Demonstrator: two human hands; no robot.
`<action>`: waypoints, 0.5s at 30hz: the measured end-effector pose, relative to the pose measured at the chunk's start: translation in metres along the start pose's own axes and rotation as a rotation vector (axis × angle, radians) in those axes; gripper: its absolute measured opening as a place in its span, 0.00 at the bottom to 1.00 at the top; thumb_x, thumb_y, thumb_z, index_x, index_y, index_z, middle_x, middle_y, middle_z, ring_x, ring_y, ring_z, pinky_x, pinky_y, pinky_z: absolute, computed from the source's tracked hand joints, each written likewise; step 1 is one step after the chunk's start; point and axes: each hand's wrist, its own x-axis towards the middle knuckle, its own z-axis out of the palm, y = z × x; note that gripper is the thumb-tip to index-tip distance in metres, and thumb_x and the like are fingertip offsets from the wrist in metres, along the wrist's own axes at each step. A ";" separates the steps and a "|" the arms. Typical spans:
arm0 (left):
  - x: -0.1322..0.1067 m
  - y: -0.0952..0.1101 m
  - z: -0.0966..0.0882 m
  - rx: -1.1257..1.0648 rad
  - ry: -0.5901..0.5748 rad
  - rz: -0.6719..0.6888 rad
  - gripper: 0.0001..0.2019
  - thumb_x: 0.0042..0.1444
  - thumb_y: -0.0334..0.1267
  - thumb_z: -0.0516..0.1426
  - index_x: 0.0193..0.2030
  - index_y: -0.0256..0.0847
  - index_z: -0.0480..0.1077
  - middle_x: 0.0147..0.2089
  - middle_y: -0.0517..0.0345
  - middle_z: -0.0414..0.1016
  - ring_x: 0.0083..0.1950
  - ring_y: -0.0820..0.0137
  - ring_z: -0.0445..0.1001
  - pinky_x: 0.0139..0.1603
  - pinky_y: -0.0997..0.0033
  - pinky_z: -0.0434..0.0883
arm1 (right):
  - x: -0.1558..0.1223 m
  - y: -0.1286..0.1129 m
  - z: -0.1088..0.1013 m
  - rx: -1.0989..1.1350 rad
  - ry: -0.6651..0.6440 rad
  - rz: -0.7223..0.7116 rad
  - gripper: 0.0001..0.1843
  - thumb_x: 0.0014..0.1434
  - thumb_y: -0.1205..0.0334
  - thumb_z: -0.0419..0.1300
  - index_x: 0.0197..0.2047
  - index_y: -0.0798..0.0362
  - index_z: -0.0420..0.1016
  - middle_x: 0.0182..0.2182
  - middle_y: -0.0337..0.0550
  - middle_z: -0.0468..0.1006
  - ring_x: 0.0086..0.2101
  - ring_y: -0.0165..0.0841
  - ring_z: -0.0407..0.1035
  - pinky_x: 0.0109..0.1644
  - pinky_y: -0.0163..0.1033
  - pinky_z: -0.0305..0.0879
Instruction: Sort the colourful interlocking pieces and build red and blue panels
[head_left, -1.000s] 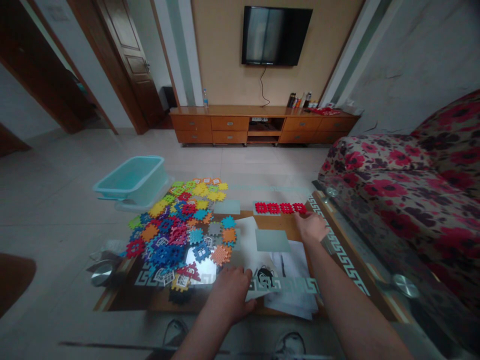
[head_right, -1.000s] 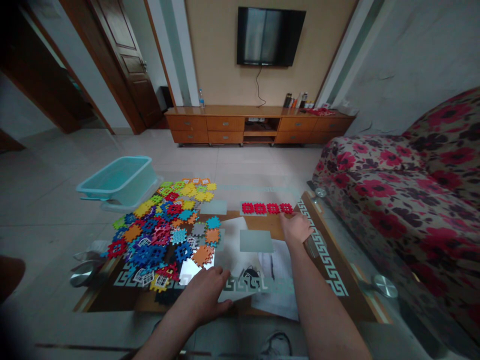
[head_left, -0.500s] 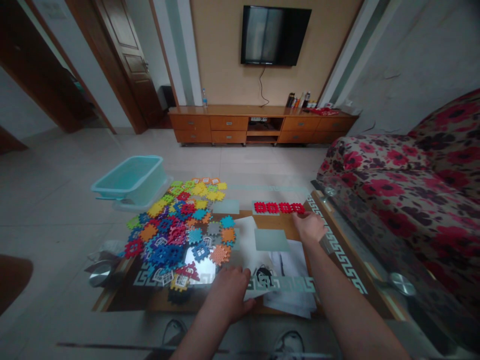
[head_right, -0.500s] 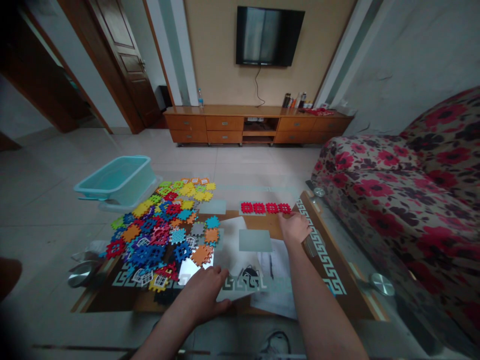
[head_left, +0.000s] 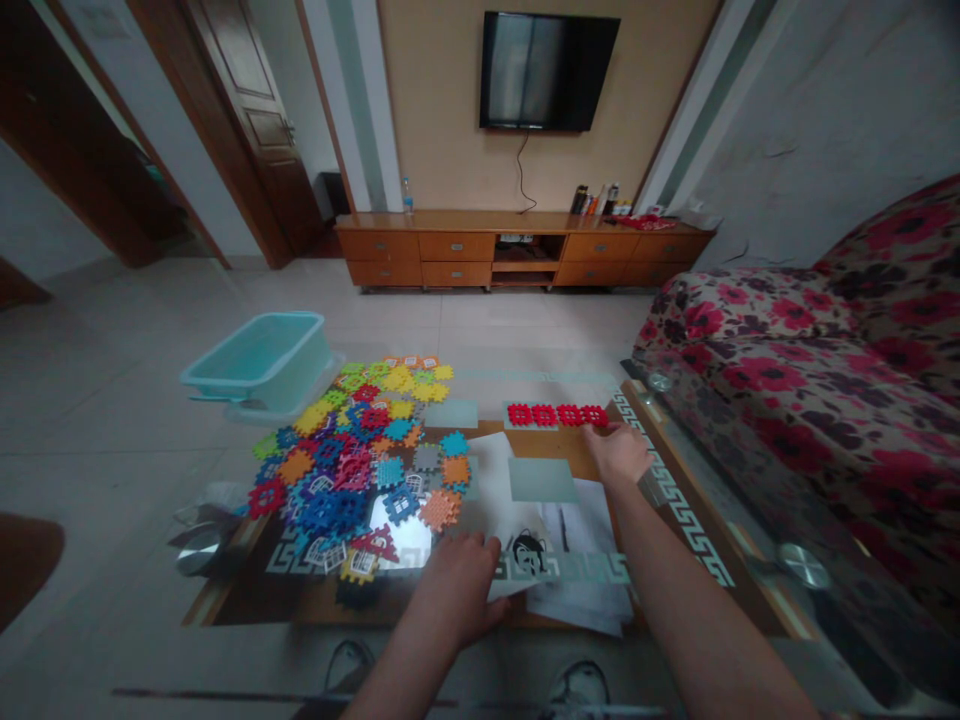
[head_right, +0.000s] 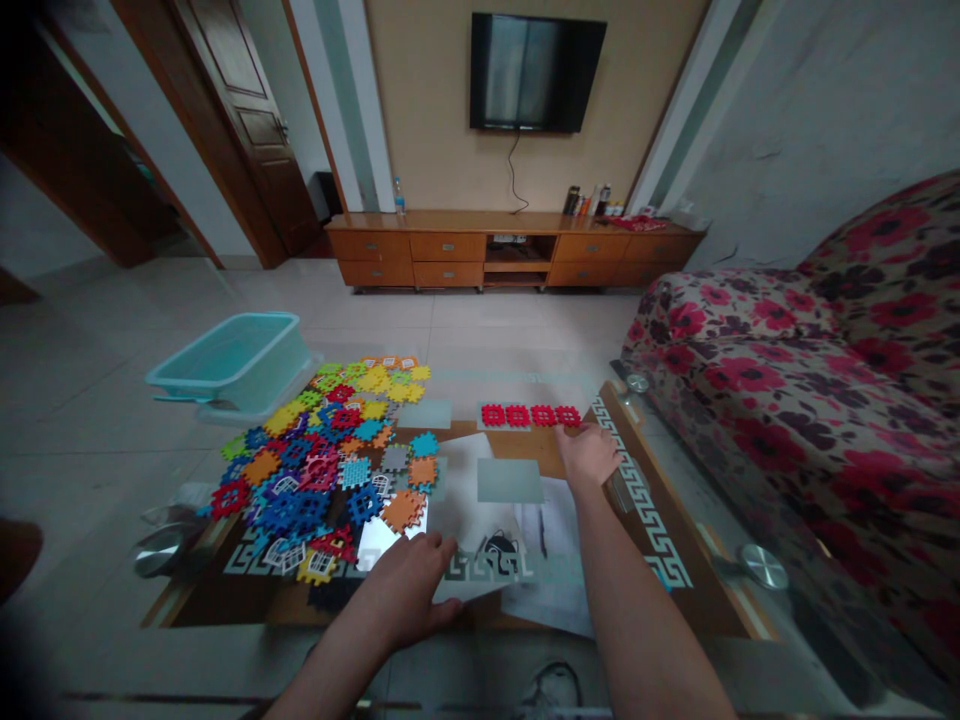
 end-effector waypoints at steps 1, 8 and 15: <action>0.000 0.001 -0.001 0.001 -0.003 -0.001 0.22 0.52 0.47 0.59 0.51 0.39 0.72 0.50 0.42 0.76 0.52 0.50 0.74 0.55 0.52 0.70 | 0.000 0.000 0.000 -0.001 -0.001 0.001 0.27 0.51 0.44 0.61 0.44 0.58 0.77 0.46 0.61 0.77 0.49 0.54 0.68 0.53 0.56 0.58; -0.001 0.002 -0.003 -0.009 -0.019 -0.007 0.23 0.52 0.47 0.59 0.52 0.38 0.71 0.51 0.42 0.76 0.53 0.49 0.74 0.54 0.52 0.70 | -0.001 -0.002 -0.003 -0.007 -0.021 0.010 0.26 0.52 0.44 0.60 0.45 0.57 0.77 0.47 0.61 0.76 0.49 0.53 0.68 0.53 0.56 0.58; -0.001 0.000 -0.002 -0.008 -0.012 -0.009 0.23 0.51 0.48 0.59 0.52 0.38 0.71 0.50 0.41 0.76 0.52 0.49 0.75 0.53 0.52 0.70 | 0.000 -0.002 -0.002 -0.003 -0.008 0.016 0.26 0.51 0.44 0.61 0.44 0.57 0.77 0.46 0.61 0.77 0.48 0.53 0.68 0.53 0.56 0.58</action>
